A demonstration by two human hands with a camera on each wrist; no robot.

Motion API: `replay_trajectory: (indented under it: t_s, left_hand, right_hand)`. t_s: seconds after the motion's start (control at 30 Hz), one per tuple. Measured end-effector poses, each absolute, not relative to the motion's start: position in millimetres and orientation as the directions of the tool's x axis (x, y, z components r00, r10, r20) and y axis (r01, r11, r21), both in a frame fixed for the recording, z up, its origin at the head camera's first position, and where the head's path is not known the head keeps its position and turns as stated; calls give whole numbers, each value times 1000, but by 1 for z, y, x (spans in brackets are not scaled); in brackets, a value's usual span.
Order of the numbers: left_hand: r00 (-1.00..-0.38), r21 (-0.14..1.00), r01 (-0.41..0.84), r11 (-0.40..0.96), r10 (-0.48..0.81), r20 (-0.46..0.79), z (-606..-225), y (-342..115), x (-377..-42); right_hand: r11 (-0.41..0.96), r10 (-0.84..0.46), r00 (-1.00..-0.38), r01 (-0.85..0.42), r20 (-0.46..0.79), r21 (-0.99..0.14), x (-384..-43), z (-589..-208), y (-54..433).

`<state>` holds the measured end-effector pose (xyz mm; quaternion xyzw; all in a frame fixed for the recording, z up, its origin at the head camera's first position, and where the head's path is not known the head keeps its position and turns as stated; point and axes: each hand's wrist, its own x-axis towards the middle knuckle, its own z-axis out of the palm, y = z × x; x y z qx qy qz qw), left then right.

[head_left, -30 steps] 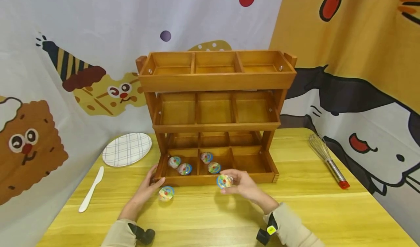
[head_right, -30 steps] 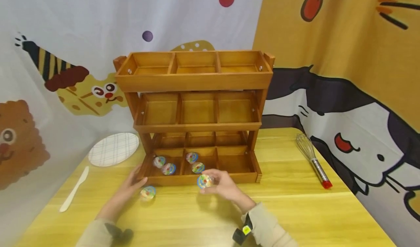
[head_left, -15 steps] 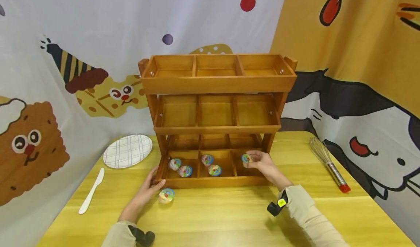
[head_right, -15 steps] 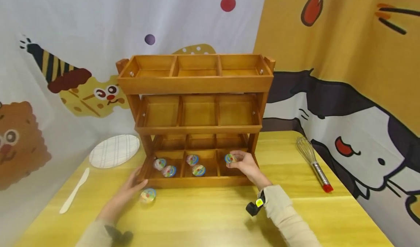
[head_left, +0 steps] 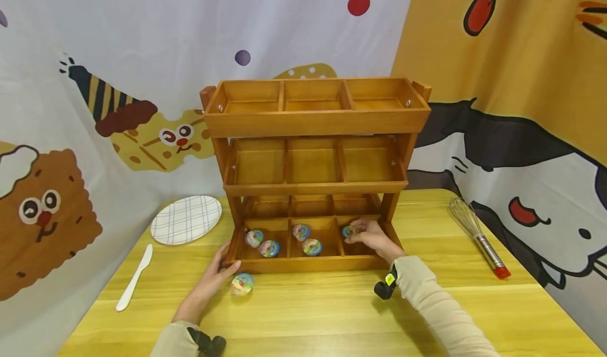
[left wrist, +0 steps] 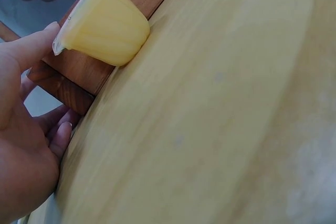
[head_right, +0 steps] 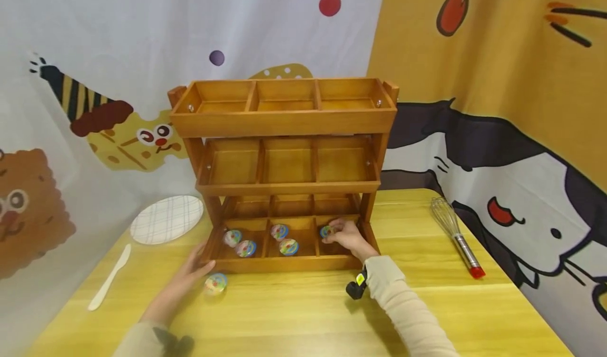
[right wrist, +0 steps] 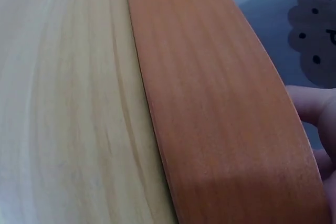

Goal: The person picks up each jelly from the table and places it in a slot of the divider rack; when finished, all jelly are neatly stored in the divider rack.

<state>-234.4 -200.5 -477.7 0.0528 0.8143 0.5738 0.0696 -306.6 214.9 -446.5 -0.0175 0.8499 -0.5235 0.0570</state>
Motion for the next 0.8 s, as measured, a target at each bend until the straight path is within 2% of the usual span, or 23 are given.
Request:
replay_trajectory:
  t_s: [0.3, 0.8]
  left_hand:
    - [-986, 941, 27, 336, 162, -30, -481, -201, -238]
    - [-986, 942, 13, 336, 161, -44, -477, -200, -236]
  right_hand:
    - [442, -49, -990, 99, -134, -892, -313, -449, 209]
    - [448, -35, -992, 95, -123, -889, -313, -447, 204]
